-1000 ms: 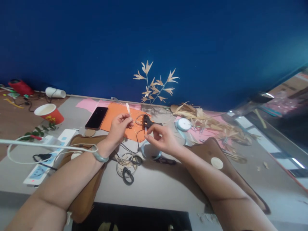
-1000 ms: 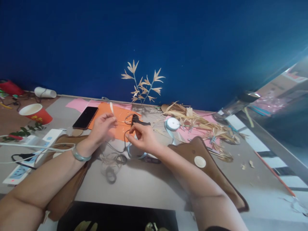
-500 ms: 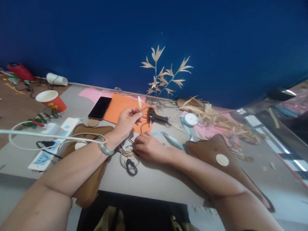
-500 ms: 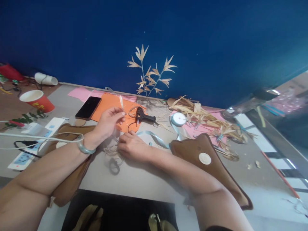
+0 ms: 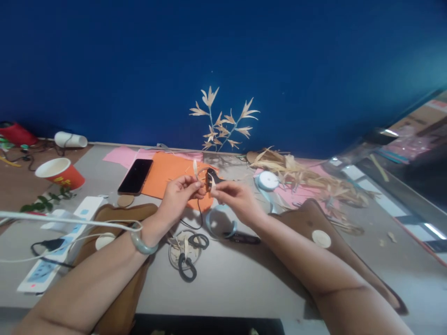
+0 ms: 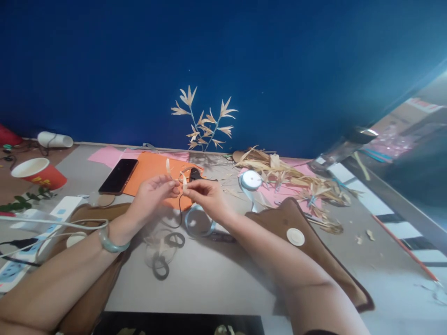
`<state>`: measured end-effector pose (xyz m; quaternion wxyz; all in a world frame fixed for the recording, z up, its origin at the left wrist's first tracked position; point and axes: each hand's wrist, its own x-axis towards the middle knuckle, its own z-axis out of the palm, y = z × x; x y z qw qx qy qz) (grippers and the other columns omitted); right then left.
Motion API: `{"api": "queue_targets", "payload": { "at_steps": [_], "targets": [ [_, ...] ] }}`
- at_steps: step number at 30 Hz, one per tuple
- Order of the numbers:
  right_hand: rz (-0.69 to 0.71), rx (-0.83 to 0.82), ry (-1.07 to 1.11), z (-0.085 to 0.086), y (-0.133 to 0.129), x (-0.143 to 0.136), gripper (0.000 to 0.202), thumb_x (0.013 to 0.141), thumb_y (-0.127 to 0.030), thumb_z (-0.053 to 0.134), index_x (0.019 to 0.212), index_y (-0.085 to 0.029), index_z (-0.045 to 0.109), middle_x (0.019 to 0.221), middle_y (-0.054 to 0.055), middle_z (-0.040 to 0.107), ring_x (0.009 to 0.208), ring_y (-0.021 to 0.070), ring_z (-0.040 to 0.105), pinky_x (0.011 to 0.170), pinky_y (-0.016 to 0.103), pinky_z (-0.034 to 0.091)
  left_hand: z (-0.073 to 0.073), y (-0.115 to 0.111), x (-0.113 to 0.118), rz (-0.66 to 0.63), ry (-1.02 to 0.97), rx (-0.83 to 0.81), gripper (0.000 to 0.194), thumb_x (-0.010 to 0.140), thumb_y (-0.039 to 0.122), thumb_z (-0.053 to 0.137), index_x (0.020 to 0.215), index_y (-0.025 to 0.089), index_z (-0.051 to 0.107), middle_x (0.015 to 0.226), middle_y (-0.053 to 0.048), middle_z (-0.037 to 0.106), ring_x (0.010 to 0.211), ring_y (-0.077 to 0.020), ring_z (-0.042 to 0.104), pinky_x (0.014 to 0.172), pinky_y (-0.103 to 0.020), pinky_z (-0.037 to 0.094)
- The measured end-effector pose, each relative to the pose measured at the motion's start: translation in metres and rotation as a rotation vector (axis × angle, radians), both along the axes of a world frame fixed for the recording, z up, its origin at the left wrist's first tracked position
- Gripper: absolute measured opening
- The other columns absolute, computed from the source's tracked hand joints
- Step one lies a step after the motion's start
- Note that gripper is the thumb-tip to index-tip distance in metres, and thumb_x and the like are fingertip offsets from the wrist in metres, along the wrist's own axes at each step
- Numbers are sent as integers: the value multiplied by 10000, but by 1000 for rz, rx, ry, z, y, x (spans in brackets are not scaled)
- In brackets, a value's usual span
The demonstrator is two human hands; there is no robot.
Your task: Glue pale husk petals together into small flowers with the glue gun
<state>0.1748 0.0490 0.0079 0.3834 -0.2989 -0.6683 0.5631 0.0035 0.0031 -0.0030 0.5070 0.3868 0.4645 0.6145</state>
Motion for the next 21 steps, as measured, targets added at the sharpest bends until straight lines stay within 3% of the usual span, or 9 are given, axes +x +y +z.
{"api": "queue_targets", "payload": {
  "at_steps": [4,21],
  "targets": [
    [-106,-173,56,-4,12,0,204,695,-338,761,764,-178,655,636,-30,584,526,72,450,543,245,384,3,-5,6,4,10,-57,260,709,328,746,842,134,634,728,-21,696,610,-117,653,597,-241,546],
    [-144,-217,64,2,1,-5,168,683,-312,743,714,-167,663,623,-35,596,526,64,439,540,227,371,6,-15,21,-40,59,-117,298,655,321,788,801,121,624,640,-15,695,573,-139,673,599,-263,570]
  ]
}}
